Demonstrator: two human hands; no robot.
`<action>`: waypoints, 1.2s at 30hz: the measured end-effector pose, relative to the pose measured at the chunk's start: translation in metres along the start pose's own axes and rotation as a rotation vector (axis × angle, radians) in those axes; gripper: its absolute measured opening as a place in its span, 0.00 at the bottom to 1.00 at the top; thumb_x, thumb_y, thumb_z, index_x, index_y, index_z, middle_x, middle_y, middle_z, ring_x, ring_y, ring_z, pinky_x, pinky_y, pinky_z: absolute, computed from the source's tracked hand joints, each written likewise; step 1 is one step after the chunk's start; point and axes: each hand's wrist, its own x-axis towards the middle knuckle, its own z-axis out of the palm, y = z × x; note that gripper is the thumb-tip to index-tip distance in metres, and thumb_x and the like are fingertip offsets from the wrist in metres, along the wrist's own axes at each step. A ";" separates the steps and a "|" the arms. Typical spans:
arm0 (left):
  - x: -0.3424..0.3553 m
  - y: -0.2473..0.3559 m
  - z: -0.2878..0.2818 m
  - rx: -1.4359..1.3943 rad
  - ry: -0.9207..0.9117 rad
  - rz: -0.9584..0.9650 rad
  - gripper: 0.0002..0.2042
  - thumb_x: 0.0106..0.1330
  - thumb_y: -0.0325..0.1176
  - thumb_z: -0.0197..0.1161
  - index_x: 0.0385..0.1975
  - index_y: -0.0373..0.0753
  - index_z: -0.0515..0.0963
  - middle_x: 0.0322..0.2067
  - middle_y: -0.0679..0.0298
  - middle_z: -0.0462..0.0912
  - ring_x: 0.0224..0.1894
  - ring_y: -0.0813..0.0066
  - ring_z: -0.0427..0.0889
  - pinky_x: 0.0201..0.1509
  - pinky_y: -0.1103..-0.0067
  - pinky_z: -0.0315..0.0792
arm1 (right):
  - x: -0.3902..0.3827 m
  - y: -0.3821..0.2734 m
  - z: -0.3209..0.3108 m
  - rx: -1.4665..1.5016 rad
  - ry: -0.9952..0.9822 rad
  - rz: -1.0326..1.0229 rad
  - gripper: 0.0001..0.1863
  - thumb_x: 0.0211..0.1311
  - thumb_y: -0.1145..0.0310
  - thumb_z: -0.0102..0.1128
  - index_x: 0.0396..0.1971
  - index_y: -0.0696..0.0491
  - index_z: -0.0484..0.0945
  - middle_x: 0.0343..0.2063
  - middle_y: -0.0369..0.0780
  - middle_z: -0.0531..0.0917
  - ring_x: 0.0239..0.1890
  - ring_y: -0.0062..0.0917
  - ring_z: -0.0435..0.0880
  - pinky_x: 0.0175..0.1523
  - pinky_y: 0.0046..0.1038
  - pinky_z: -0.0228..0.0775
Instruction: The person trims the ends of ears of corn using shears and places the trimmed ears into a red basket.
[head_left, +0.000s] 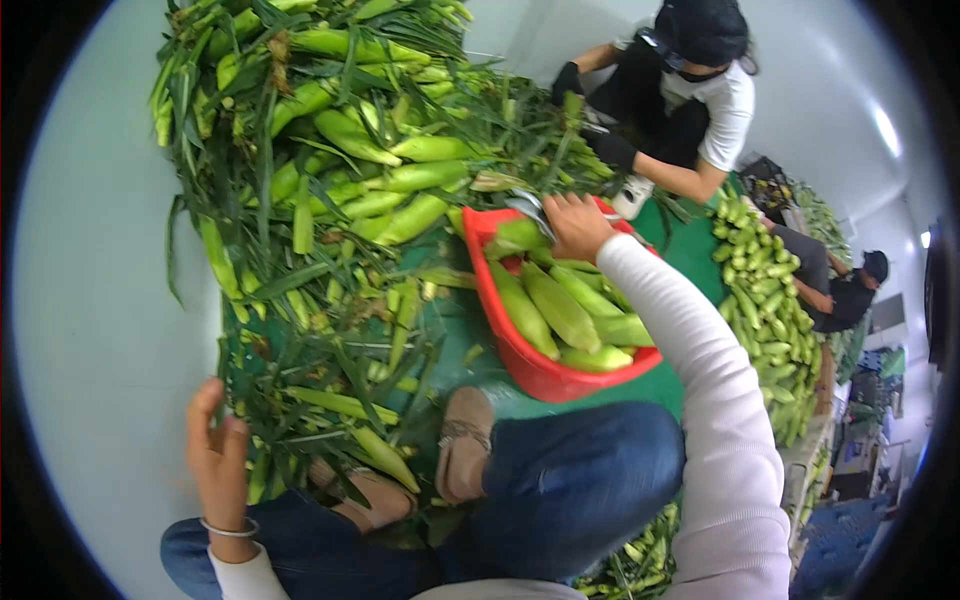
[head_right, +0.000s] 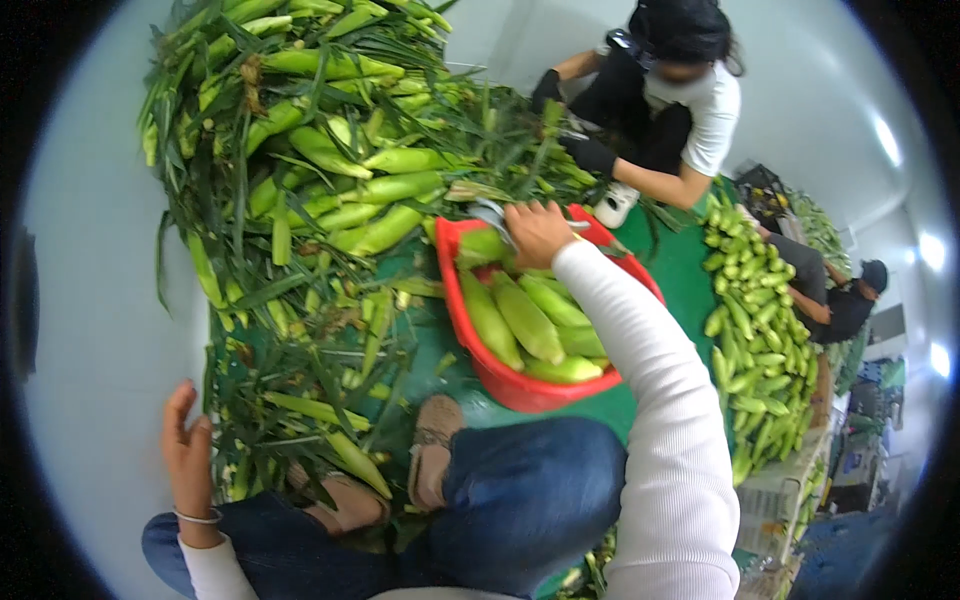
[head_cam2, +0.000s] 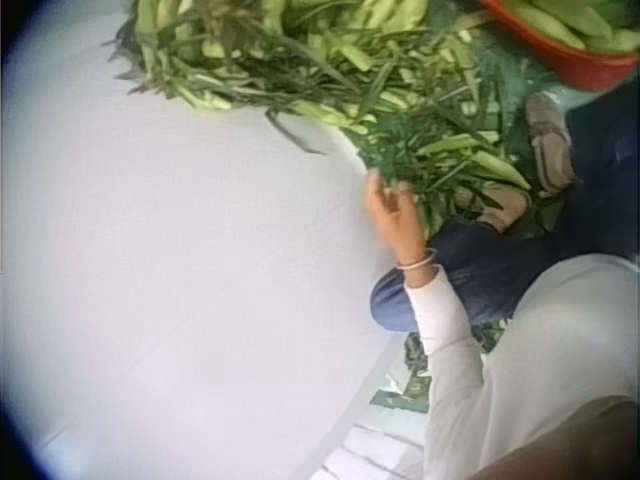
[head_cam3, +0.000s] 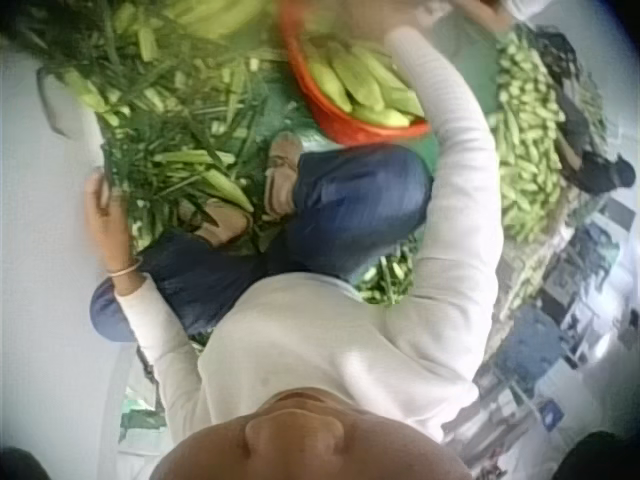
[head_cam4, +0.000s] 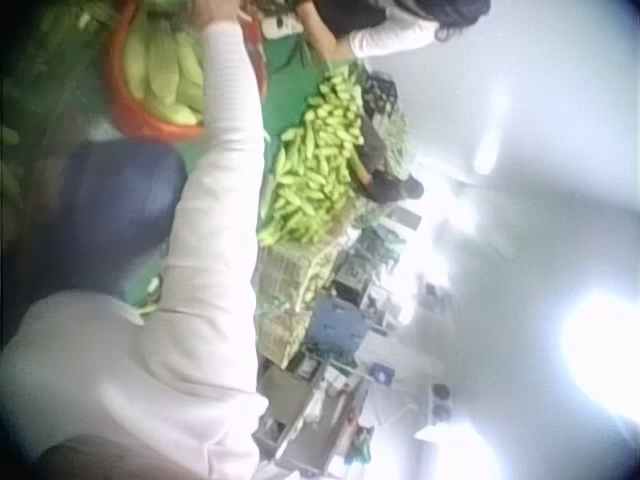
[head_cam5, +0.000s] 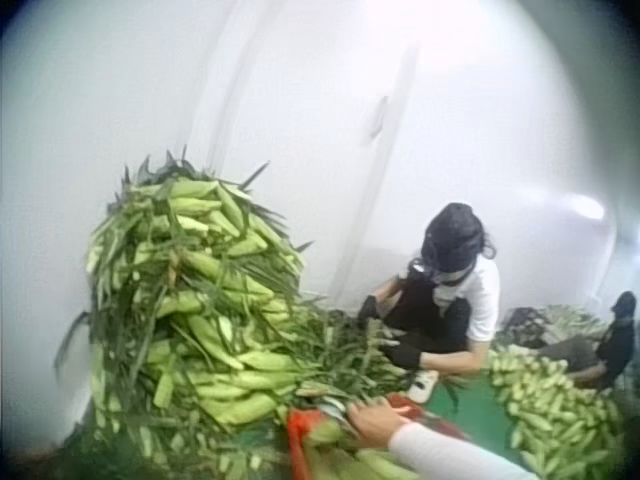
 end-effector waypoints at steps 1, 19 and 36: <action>0.006 -0.003 0.004 0.019 -0.015 -0.011 0.21 0.61 0.17 0.52 0.55 0.37 0.69 0.55 0.61 0.71 0.58 0.70 0.70 0.54 0.79 0.69 | 0.004 0.002 0.027 -0.050 0.010 -0.026 0.33 0.40 0.58 0.67 0.47 0.55 0.67 0.43 0.45 0.78 0.48 0.38 0.77 0.51 0.46 0.64; 0.298 -0.083 0.393 1.060 -0.313 0.477 0.33 0.46 0.42 0.74 0.51 0.36 0.69 0.45 0.53 0.70 0.48 0.53 0.72 0.50 0.63 0.71 | -0.038 -0.092 -0.009 2.832 -0.188 0.476 0.28 0.61 0.55 0.55 0.53 0.61 0.68 0.41 0.46 0.80 0.48 0.40 0.79 0.56 0.41 0.69; 0.080 -0.064 0.102 -1.112 -0.466 -0.459 0.27 0.61 0.35 0.60 0.61 0.37 0.63 0.61 0.51 0.65 0.63 0.55 0.65 0.64 0.58 0.63 | -0.072 -0.198 -0.008 2.321 -0.459 0.107 0.32 0.51 0.82 0.58 0.60 0.54 0.62 0.40 0.36 0.75 0.44 0.22 0.75 0.48 0.24 0.68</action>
